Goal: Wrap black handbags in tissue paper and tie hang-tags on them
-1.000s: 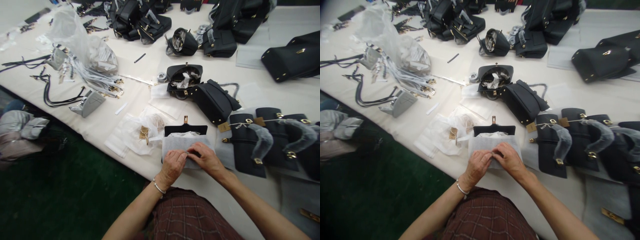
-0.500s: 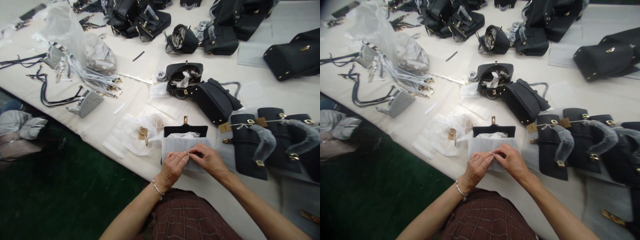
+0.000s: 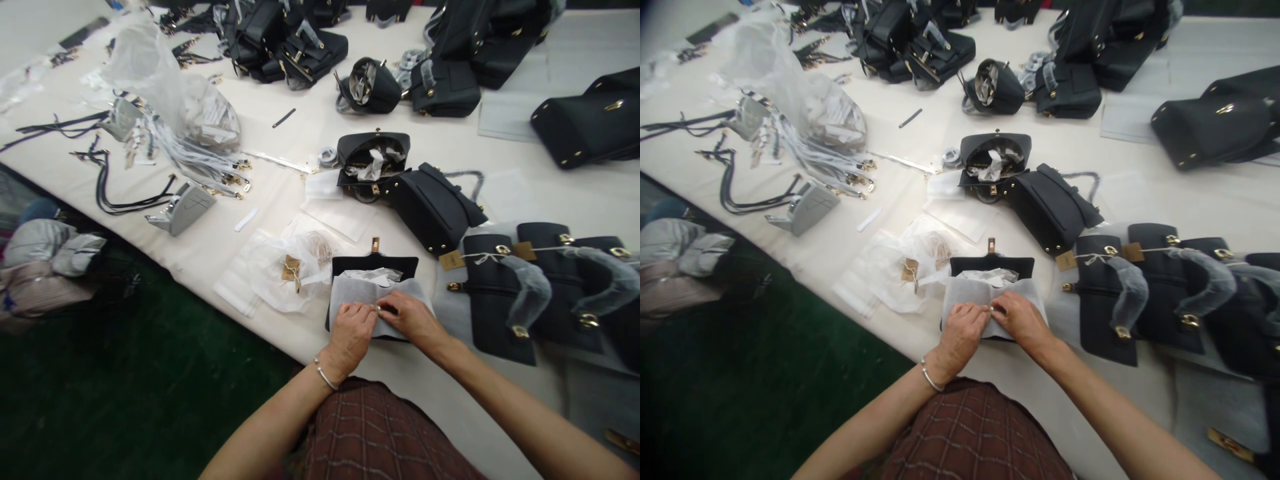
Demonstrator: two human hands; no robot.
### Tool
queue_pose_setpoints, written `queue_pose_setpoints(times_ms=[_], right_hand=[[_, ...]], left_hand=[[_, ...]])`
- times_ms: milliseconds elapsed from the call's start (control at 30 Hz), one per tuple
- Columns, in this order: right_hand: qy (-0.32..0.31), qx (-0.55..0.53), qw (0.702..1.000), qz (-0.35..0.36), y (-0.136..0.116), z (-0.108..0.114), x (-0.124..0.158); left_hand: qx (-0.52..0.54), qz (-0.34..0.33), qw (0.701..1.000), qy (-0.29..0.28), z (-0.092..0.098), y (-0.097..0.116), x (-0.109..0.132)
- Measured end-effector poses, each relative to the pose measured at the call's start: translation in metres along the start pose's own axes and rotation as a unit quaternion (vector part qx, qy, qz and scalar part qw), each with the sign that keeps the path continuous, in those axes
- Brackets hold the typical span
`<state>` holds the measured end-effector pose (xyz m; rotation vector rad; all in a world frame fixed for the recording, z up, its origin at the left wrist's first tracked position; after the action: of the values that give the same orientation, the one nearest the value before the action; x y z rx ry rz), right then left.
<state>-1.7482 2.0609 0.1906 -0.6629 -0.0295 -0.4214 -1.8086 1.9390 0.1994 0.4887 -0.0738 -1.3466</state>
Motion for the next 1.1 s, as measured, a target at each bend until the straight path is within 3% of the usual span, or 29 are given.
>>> queue_pose_setpoints(times_ms=[167, 367, 667, 933, 1033, 1100], right_hand=[[-0.039, -0.077, 0.996, -0.034, 0.001, 0.01, -0.008], [-0.029, -0.047, 0.996, -0.071, 0.004, 0.009, -0.013], [-0.037, -0.072, 0.996, -0.048, 0.009, 0.008, -0.01], [0.064, -0.079, 0.995, -0.016, 0.001, 0.014, 0.004], [0.149, -0.06, 0.986, 0.035, -0.004, 0.028, 0.02], [0.179, 0.017, 0.98, 0.081, -0.006, 0.03, 0.026]], left_hand=[[0.008, -0.02, 0.999, 0.027, 0.006, 0.002, 0.006], [-0.027, -0.053, 0.998, 0.03, 0.008, 0.01, 0.004], [-0.014, -0.009, 1.0, 0.016, 0.0, 0.011, 0.002], [-0.053, -0.047, 0.997, -0.024, -0.001, 0.016, 0.012], [-0.108, -0.081, 0.991, 0.004, -0.003, 0.015, 0.019], [-0.139, -0.097, 0.985, 0.04, -0.004, 0.015, 0.022]])
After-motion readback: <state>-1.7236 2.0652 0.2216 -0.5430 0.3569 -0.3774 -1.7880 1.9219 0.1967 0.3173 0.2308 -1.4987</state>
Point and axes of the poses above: each hand's wrist, its own x-axis away from the middle knuckle, its own z-axis out of the back of the hand, y = z × x, the point moved 7 cm from there along -x, towards the middle knuckle, and after that the axes turned 2 degrees about z, right-handed, at the moved point
